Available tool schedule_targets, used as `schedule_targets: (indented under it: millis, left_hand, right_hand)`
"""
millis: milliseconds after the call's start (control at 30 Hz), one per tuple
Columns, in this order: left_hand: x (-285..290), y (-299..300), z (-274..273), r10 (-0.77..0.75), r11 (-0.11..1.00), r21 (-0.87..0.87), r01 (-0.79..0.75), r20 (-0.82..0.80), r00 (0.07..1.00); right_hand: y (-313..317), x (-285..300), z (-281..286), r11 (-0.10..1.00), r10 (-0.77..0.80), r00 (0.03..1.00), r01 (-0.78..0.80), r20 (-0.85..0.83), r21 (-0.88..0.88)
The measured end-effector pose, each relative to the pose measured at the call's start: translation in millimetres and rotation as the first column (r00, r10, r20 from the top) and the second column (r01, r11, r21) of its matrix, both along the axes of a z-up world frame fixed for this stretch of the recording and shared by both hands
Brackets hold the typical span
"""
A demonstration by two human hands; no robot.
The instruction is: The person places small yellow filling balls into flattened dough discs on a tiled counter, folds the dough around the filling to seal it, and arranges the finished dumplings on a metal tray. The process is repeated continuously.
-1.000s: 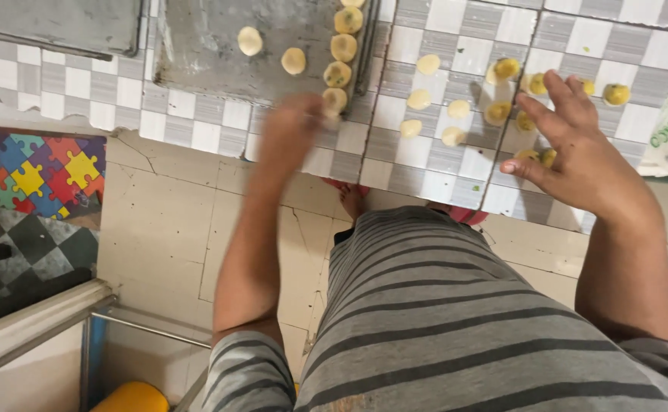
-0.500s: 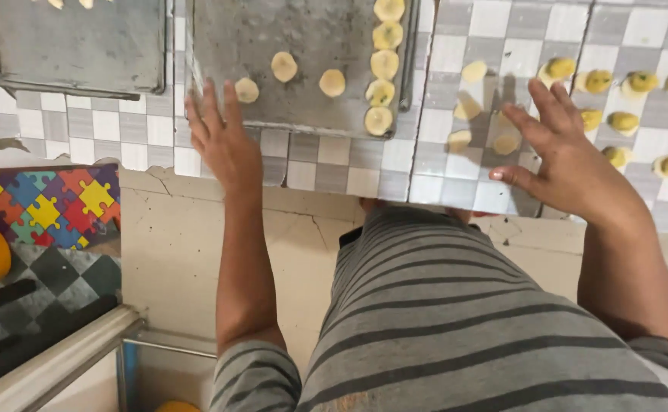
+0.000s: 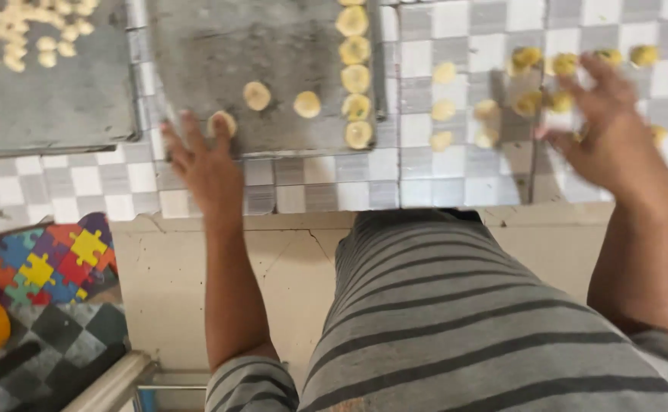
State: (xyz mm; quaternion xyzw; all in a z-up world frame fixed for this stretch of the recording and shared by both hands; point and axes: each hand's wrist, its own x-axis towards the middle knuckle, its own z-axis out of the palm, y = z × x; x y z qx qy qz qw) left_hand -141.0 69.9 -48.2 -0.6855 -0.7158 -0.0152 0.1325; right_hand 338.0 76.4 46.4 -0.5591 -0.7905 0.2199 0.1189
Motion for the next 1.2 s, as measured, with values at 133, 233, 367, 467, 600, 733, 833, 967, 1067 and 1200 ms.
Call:
schedule_targets:
  millis: [133,233,367,467,600,733,833,967,1067,1200]
  left_hand:
    - [14,-6,22,0.059,0.992,0.100,-0.082,0.216,0.975]
    - [45,-13,46,0.185,0.978,0.030,-0.207,0.342,0.921]
    - [76,-21,36,0.052,0.989,0.108,-0.100,0.378,0.924]
    - [112,-27,39,0.004,0.995,0.087,-0.043,0.406,0.914]
    - [150,-34,42,-0.074,0.995,0.091,0.039,0.428,0.901]
    - [187,-39,46,-0.057,0.997,-0.012,0.070,0.461,0.885]
    - [222,-42,56,-0.229,0.973,0.142,0.181,0.549,0.804]
    - [264,-46,55,-0.272,0.961,0.130,0.244,0.585,0.764]
    - [299,-47,46,-0.317,0.939,0.117,0.323,0.657,0.684]
    - [341,-37,16,-0.455,0.827,0.195,0.528,0.783,0.423]
  right_hand:
    - [-12,85,-48,0.960,-0.150,0.960,0.085,0.235,0.266]
    - [3,30,19,0.811,-0.299,0.862,0.456,0.410,-0.367]
    - [3,26,13,0.656,-0.196,0.843,0.493,0.501,-0.572]
    - [-1,49,-12,0.753,-0.020,0.818,0.391,0.575,-0.529]
    - [-2,51,-13,0.796,-0.025,0.867,0.319,0.498,-0.515]
    - [-2,58,-32,0.842,0.033,0.850,0.260,0.526,-0.473]
    - [-20,57,-44,0.935,-0.050,0.907,0.190,0.419,-0.299]
    - [-22,63,-56,0.992,0.061,0.894,-0.005,0.444,-0.128]
    - [-28,79,-93,0.987,0.140,0.898,-0.162,0.418,0.018]
    - [-29,76,-62,0.926,0.251,0.962,-0.272,0.111,0.264]
